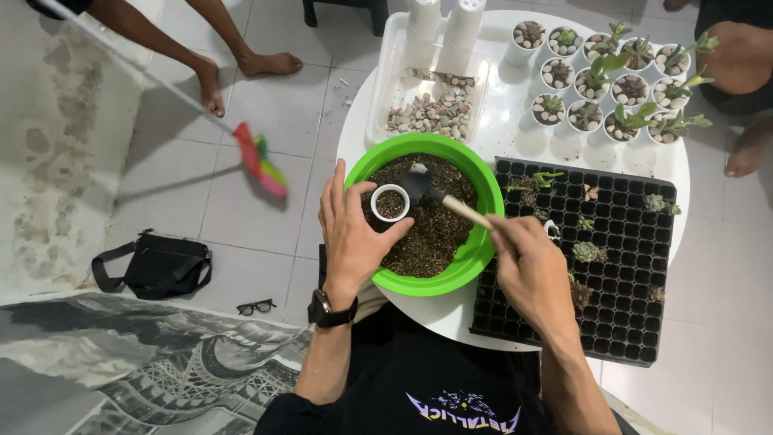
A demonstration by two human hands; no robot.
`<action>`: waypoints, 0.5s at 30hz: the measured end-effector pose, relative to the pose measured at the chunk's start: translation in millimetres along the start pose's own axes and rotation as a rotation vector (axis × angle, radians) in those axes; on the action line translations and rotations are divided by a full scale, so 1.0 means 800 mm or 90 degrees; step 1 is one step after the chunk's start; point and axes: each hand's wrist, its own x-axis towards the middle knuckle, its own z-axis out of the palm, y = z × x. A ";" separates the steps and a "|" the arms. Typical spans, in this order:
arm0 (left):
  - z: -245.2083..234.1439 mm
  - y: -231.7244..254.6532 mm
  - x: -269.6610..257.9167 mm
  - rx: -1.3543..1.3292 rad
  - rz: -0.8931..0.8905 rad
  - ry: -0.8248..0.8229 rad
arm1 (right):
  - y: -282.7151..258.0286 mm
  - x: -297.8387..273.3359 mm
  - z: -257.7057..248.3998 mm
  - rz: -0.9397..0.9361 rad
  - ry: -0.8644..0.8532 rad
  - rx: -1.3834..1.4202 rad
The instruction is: Potting small succulents by scooping soil into a small pot using a cup and a stick.
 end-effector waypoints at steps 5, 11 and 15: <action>0.001 -0.001 -0.002 -0.017 0.010 0.002 | -0.003 -0.004 -0.005 -0.003 0.014 -0.013; 0.002 -0.005 -0.001 -0.039 0.039 0.004 | 0.003 -0.003 -0.003 0.007 0.031 -0.006; 0.004 -0.009 -0.001 -0.023 0.060 0.004 | 0.005 -0.003 -0.002 0.026 0.063 0.003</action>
